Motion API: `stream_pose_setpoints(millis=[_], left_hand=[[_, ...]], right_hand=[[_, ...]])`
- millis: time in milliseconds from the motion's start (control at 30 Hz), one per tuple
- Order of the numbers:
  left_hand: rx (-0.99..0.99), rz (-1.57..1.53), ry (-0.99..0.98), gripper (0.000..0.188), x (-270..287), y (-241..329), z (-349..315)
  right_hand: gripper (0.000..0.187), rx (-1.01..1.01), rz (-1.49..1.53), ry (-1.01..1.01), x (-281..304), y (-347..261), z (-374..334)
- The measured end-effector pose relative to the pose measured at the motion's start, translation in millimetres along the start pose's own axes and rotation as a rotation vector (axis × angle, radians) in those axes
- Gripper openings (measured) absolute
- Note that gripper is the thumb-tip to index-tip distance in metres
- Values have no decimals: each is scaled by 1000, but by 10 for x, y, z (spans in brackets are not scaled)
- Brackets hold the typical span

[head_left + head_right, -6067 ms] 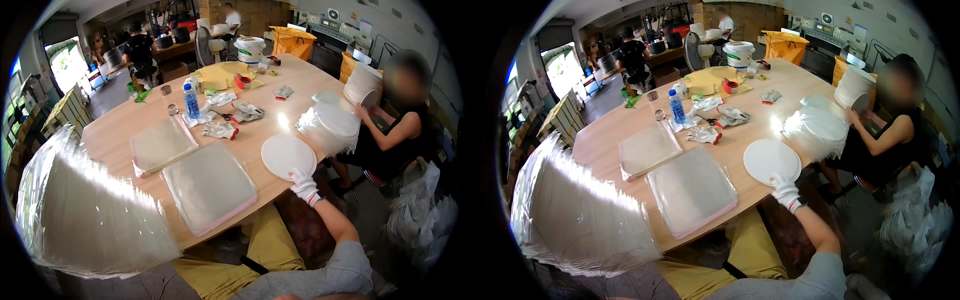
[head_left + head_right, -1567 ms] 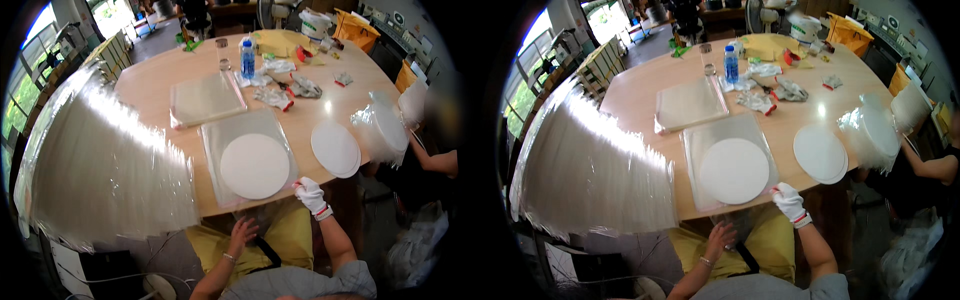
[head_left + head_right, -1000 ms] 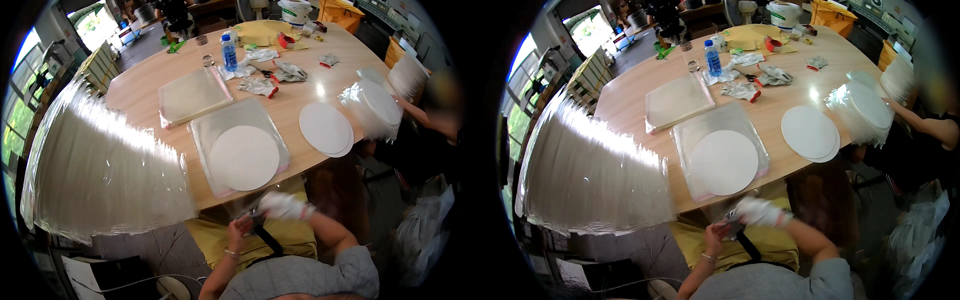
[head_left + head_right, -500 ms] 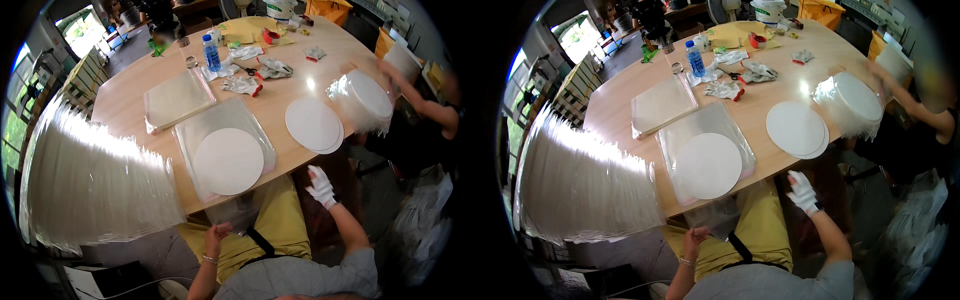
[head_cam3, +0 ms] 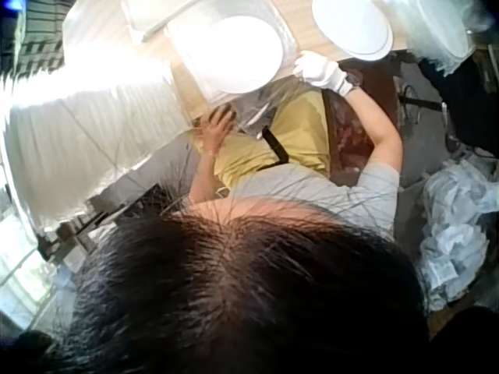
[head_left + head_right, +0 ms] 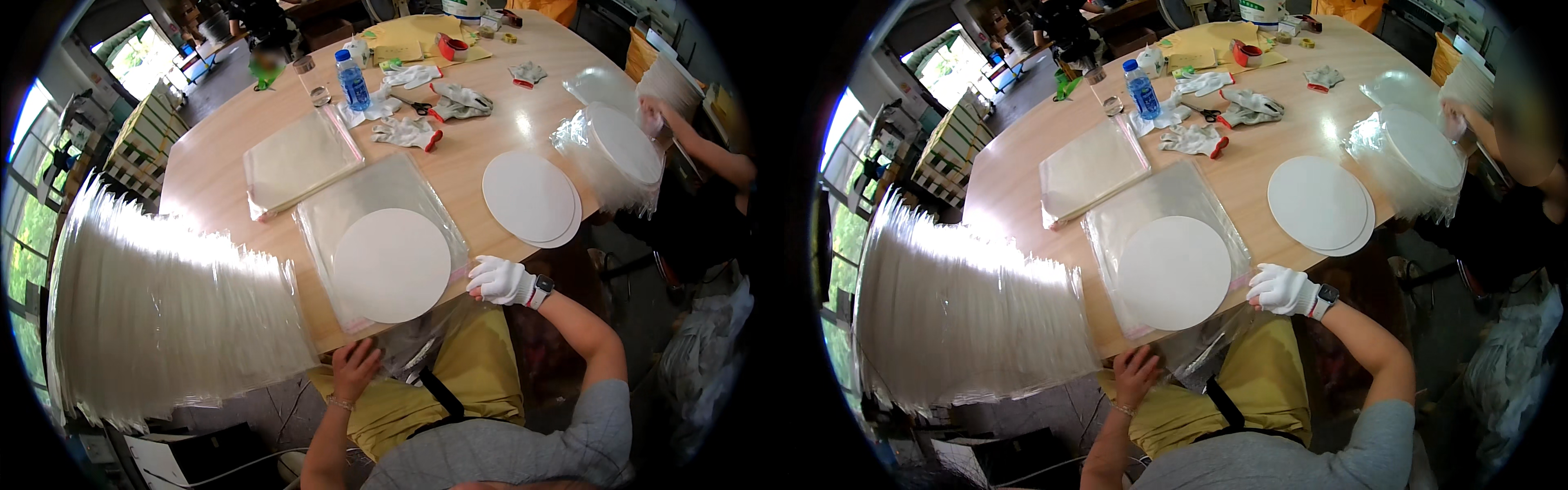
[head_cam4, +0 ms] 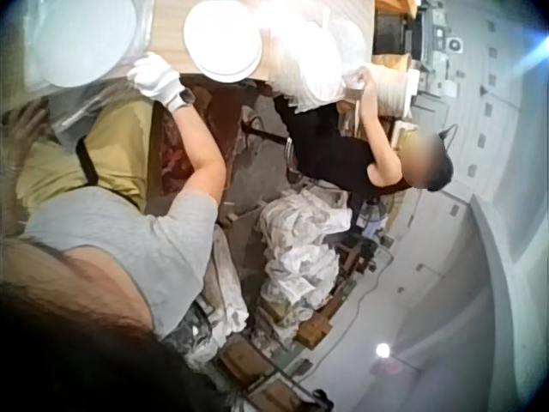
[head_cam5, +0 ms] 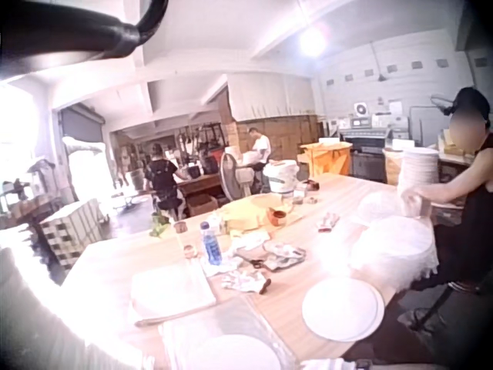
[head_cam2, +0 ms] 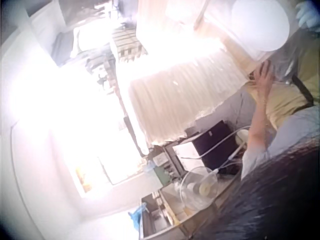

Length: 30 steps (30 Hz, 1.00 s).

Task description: The person places white circular plates into clear plastic bags one by one. They pick up a plate, insert it into a bag, and then set the bagged plate aside on the table. The person wears gloves and works at a wooden table in a warehouse setting.

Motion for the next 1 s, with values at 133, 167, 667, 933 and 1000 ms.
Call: stream_pose_setpoints(millis=[133, 167, 667, 933, 1000], left_hand=[[0, -244, -9, 10, -110, -177, -3], [86, -262, -15, 8, -129, -243, -24], [759, -72, 55, 24, -282, -490, 0], [747, 8, 36, 19, -271, -501, 155], [742, 6, 55, 19, -238, -498, 153]], right_hand=[[9, -70, 37, -30, 65, 23, -28], [8, -133, 34, -47, 49, 64, -56], [20, -860, -295, 28, -127, 287, -58], [20, -834, -501, 46, -142, 229, 55], [19, -804, -507, 37, -154, 235, 41]])
Point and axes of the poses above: each hand's wrist, its own z-axis towards the middle knuckle, its own x-axis out of the back of the hand, y = z × x, the point moved 6 cm from there along z, towards the middle knuckle, and after that the axes turned 7 degrees about y, right-handed, at the moved point
